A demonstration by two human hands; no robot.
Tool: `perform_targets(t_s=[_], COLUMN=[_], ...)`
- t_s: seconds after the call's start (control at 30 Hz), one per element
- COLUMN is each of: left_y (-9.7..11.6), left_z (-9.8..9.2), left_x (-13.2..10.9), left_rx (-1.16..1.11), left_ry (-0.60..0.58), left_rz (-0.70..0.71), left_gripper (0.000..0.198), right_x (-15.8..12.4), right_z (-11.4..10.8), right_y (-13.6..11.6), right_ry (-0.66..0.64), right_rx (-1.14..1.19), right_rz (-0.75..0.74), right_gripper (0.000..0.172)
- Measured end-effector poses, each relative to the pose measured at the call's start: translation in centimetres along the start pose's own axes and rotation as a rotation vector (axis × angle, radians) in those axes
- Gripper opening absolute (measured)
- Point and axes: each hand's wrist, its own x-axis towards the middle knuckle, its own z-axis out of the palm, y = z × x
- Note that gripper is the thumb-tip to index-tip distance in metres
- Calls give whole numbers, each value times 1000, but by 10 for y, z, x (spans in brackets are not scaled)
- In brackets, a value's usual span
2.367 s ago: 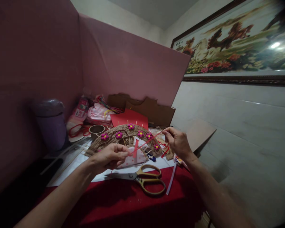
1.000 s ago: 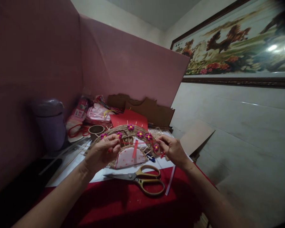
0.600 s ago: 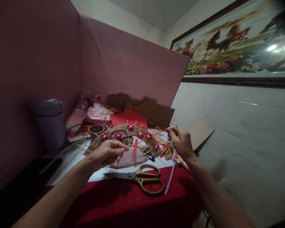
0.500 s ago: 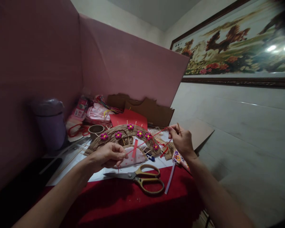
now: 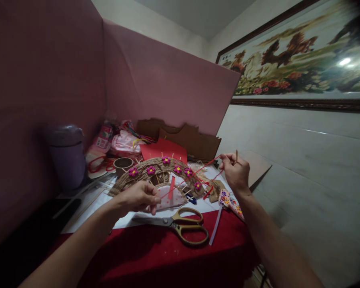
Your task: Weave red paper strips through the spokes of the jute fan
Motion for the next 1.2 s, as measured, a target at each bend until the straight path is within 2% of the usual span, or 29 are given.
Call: perform_targets(t_s=[0.1,0.17,0.3,0.4,0.5,0.57,0.6,0.63,0.73,0.83,0.93,1.03,1.2], left_y=[-3,1,28,53,72,80,83,86,95,104,113,121,130], left_z=[-2,-5,-4,12,36,50,54,56,53,44,37,35,37], left_x=[5,4,-6,-5,9,19,23,25,23,19,19,21,22], left_rx=[218,279,310,246,188,134,115,105,72,-25,-73,-62,-67], left_ry=[173,311,453,402,259,191,159,138,161,189,232,258,287], left_rz=[92,158,275,371,389,414,393,353,236,235,305,313,278], left_gripper=[24,23,18,9,21,15,5,10,23,24,23,25,24], right_x=[-7,-13,-23,-27,-31,-31,-31,-30,-28,-29,-37,-46,-52], right_z=[-2,-5,-9,-6,-1,0,0,-1,-4,-3,5,16,29], right_y=[-8,-16,-34,-47,-60,-66,-68,-68,-62,-49,-40,-37,-34], right_ry=[-165,-287,-375,-445,-480,-482,-474,-458,-391,-387,-488,-611,-657], right_rx=[65,77,74,114,124,112,111,114,145,220,364,502,649], right_rz=[-71,-123,-179,-198,-249,-287,-296,-295,-234,-124,-17,84,174], right_gripper=[27,24,21,20,20,20,19,19,19,21,22,24,26])
